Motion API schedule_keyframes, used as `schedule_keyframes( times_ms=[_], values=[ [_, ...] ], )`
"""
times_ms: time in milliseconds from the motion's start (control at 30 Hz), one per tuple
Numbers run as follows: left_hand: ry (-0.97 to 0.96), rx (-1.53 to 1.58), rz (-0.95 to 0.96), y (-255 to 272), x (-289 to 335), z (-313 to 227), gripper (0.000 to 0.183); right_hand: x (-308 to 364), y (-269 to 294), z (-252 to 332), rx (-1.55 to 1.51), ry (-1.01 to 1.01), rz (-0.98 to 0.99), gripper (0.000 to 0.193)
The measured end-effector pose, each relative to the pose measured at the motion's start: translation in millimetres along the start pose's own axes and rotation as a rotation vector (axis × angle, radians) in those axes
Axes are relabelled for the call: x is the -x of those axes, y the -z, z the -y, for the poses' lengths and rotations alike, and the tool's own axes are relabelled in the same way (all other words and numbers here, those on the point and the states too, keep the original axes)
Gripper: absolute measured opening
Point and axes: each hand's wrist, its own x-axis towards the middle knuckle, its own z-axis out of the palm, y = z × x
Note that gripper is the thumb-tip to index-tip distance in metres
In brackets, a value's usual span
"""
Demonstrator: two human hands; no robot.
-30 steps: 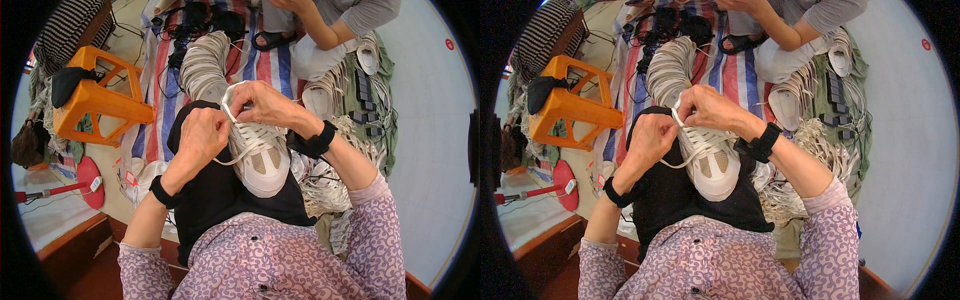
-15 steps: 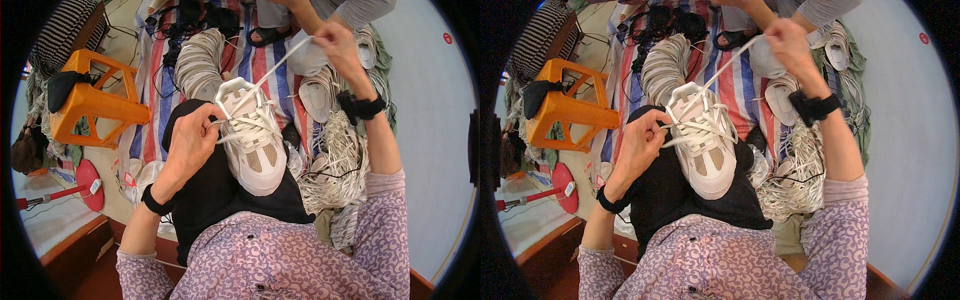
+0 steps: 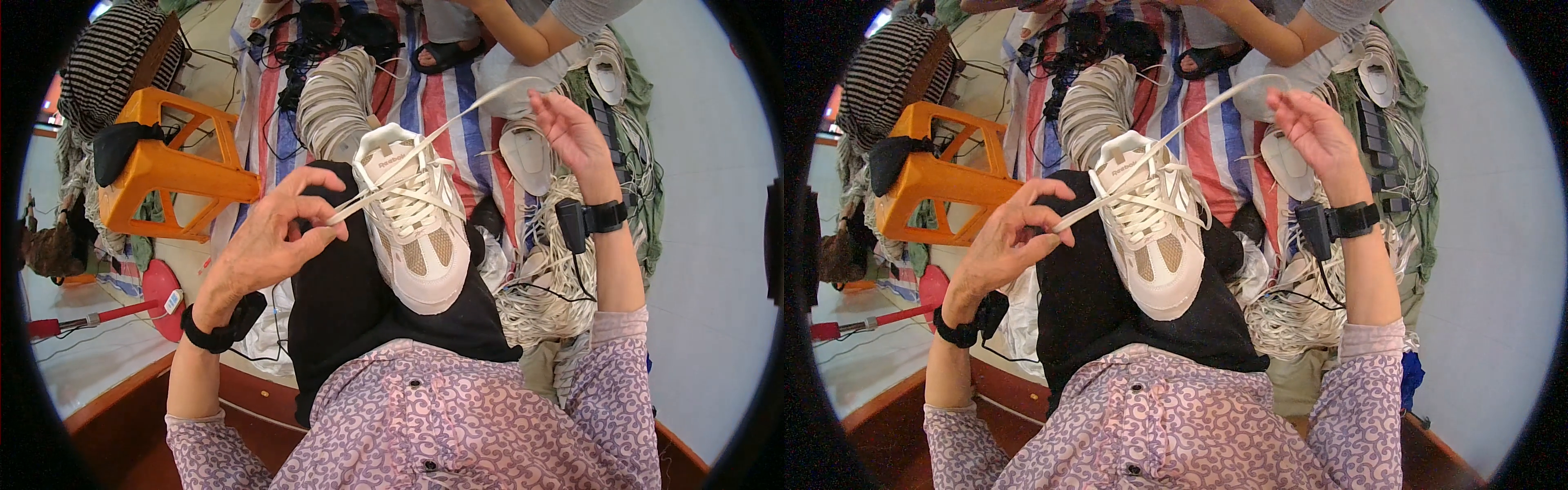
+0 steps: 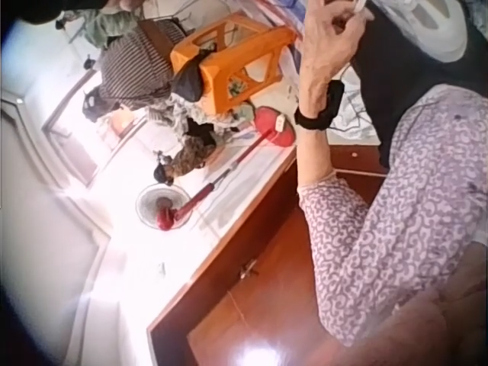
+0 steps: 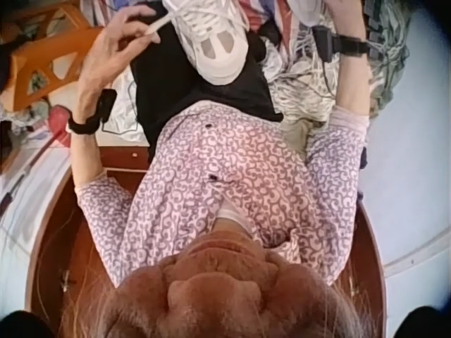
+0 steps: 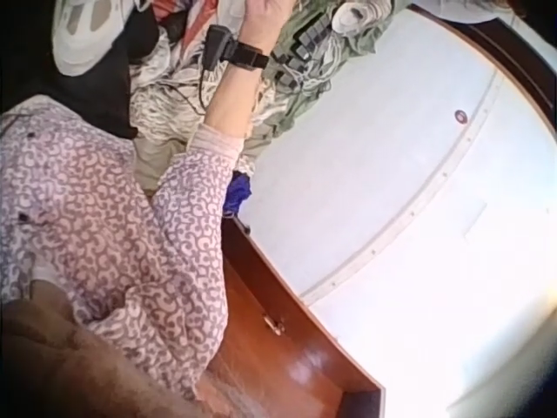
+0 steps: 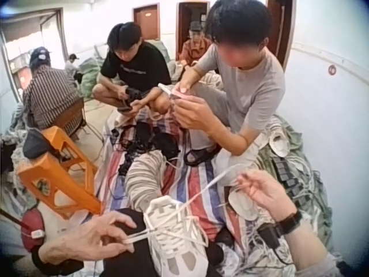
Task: The recorder is lacing a white and beige sneaker while sitting on the floor with other workers.
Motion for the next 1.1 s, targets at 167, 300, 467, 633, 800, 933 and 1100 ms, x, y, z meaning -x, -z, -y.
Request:
schedule_keyframes(
  times_ms=[167,300,467,633,800,933,1100],
  values=[
    [0.01,-0.042,-0.043,8.9,-10.4,4.3,0.016,-8.6,-6.2,19.3,-0.404,0.005,0.159,0.031],
    [0.0,-0.141,-0.041,11.3,-27.5,17.2,0.02,-17.8,8.5,47.4,-0.261,0.196,0.163,0.031],
    [-0.154,-0.133,-0.116,-11.4,-58.2,29.0,0.023,-17.7,55.6,123.3,0.366,0.581,-0.09,0.014],
    [-0.138,-0.198,-0.134,-10.6,-60.8,18.3,0.02,-12.3,9.7,85.9,0.981,0.612,-0.264,0.021],
    [-0.253,-0.199,-0.231,-24.8,-69.3,3.8,0.016,29.0,-71.6,-62.6,0.997,0.332,0.074,0.015],
    [-0.382,-0.394,-0.311,-46.9,-83.2,10.1,0.016,42.9,-97.5,-123.7,0.767,0.222,0.009,0.013],
    [-0.173,-0.455,-0.408,-59.6,-85.9,2.5,0.017,46.0,-94.4,-143.5,0.623,0.148,-0.047,0.012]
  ],
)
